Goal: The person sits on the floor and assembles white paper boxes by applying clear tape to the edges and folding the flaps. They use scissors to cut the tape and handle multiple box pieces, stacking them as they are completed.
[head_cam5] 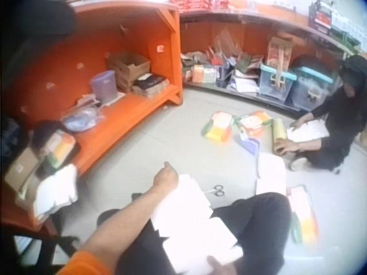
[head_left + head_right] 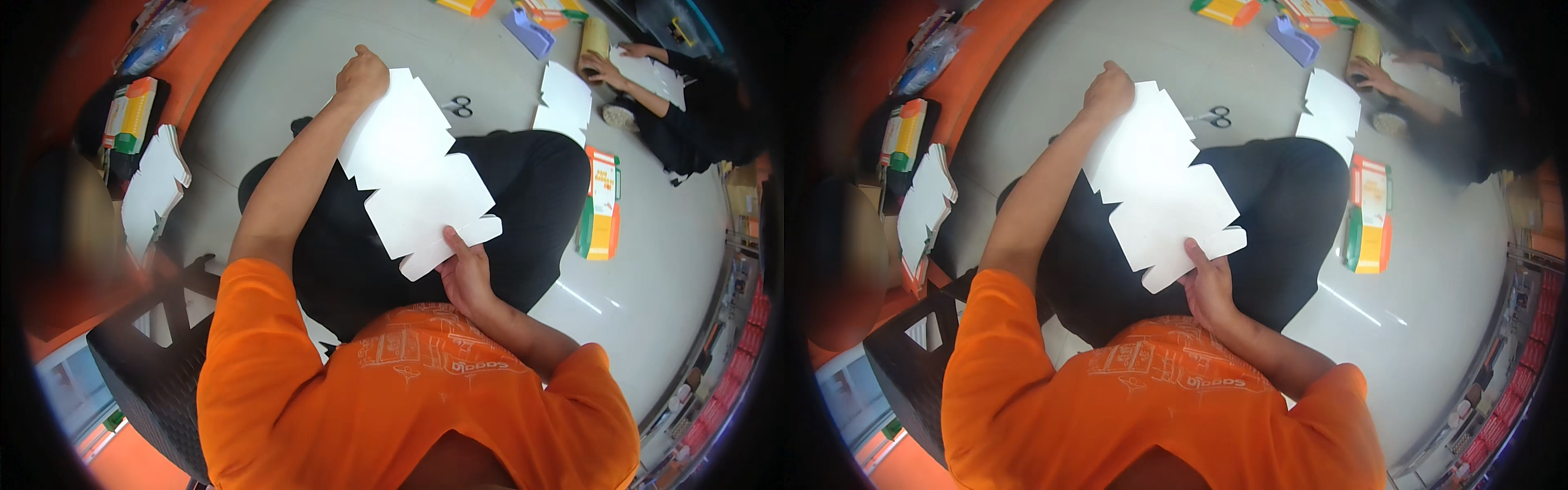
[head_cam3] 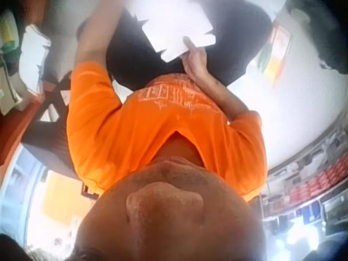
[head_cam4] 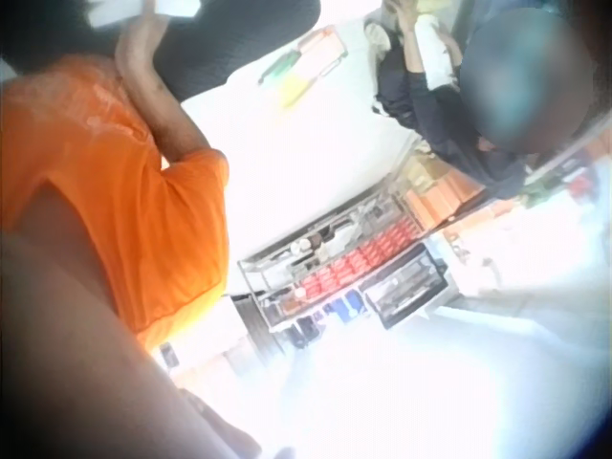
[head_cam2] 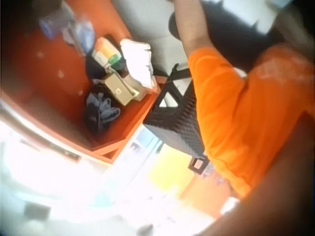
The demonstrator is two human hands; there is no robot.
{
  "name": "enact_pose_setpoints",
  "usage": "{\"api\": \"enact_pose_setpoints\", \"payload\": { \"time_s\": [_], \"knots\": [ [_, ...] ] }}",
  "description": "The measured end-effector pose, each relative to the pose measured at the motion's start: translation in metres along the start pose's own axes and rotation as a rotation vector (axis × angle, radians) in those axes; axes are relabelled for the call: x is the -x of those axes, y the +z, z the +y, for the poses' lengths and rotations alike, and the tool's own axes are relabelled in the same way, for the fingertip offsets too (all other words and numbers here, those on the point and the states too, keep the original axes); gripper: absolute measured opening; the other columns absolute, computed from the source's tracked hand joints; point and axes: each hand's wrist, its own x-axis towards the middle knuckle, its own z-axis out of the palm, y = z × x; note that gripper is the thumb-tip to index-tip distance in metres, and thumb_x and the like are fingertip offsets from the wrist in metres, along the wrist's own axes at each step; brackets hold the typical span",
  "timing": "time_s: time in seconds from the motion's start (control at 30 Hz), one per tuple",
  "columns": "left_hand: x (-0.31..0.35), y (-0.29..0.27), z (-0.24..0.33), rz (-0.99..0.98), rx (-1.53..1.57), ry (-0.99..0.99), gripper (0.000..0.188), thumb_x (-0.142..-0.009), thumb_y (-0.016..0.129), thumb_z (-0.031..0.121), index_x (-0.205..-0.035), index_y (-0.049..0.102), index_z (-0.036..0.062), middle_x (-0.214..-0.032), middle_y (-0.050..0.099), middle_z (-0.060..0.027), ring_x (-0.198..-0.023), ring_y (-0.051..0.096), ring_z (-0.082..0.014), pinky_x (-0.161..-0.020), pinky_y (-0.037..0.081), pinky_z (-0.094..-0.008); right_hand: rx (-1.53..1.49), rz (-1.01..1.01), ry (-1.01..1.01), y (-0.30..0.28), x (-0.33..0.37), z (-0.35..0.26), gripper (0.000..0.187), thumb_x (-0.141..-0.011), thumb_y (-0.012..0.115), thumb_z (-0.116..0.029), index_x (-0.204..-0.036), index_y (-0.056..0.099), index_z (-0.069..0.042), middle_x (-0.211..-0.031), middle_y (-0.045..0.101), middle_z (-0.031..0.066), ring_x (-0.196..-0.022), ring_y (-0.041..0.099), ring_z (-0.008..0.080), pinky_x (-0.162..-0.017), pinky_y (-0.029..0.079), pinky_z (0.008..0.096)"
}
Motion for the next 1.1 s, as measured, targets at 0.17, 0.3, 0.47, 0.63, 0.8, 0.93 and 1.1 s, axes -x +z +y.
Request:
{"api": "enact_pose_setpoints", "payload": {
  "time_s": [0.17,0.3,0.47,0.63,0.8,0.93,1.1],
  "knots": [
    [0.011,0.028,0.005,-0.04,-0.058,0.063,0.057,-0.09,0.044,0.01,-0.14,0.03,-0.0138,-0.12,0.062,-0.0307,-0.112,0.062,-0.0397,-0.097,0.049,-0.045,-0.065,0.036,0.161,-0.015,0.005,0.003,0.044,-0.102,0.052,-0.015,-0.141,0.036,-0.004,-0.136,0.05,0.0107,-0.126,0.051,0.0236,-0.104,0.046,0.0443],
    [0.011,0.029,0.008,-0.052,-0.06,0.079,0.058,-0.09,0.044,0.01,-0.14,0.03,-0.0144,-0.119,0.062,-0.0308,-0.112,0.063,-0.0403,-0.097,0.049,-0.0455,-0.077,0.06,0.192,-0.017,0.004,0.004,0.043,-0.103,0.052,-0.015,-0.141,0.037,-0.004,-0.139,0.048,0.0103,-0.129,0.048,0.023,-0.108,0.042,0.0451],
    [0.01,0.041,0.009,-0.078,0.005,0.151,0.058,-0.091,0.045,0.011,-0.139,0.029,-0.0163,-0.114,0.063,-0.0324,-0.107,0.064,-0.0424,-0.092,0.051,-0.047,-0.03,0.05,0.229,-0.015,0.029,-0.006,0.045,-0.102,0.055,-0.016,-0.142,0.037,-0.005,-0.141,0.047,0.0099,-0.13,0.047,0.0223,-0.109,0.041,0.0445],
    [0.02,0.058,0.012,-0.058,0.053,0.227,0.03,-0.095,0.041,0.015,-0.108,0.045,-0.0115,-0.102,0.065,-0.0348,-0.098,0.065,-0.0467,-0.088,0.051,-0.0517,0.283,-0.149,0.498,-0.054,0.04,-0.029,0.043,-0.1,0.057,-0.017,-0.139,0.043,-0.004,-0.134,0.053,0.0104,-0.127,0.05,0.0202,-0.109,0.04,0.0401],
    [0.026,0.049,0.02,-0.002,0.091,0.242,0.029,-0.096,0.04,0.016,-0.112,0.045,-0.0084,-0.101,0.065,-0.0334,-0.098,0.065,-0.0473,-0.088,0.05,-0.0519,1.073,-0.472,0.179,-0.029,0.021,-0.124,0.033,-0.099,0.06,-0.023,-0.12,0.058,0.001,-0.11,0.068,0.0116,-0.104,0.066,0.024,-0.091,0.051,0.0345],
    [0.03,0.04,0.022,0.022,0.088,0.225,0.03,-0.097,0.039,0.018,-0.115,0.046,-0.0057,-0.1,0.066,-0.0328,-0.097,0.064,-0.0476,-0.088,0.049,-0.0516,1.427,-0.205,-0.761,0.033,-0.092,-0.148,0.037,-0.096,0.063,-0.027,-0.116,0.058,0.003,-0.112,0.068,0.0166,-0.101,0.067,0.0276,-0.087,0.052,0.0356],
    [0.034,0.028,0.032,-0.004,0.106,0.233,0.028,-0.096,0.043,0.015,-0.114,0.046,-0.0057,-0.101,0.067,-0.0308,-0.097,0.066,-0.0447,-0.087,0.051,-0.0493,1.2,-0.26,-0.225,0.064,-0.205,-0.138,0.05,-0.092,0.07,-0.028,-0.121,0.055,0.009,-0.113,0.066,0.0205,-0.099,0.067,0.0272,-0.088,0.052,0.0358]
  ]
}}
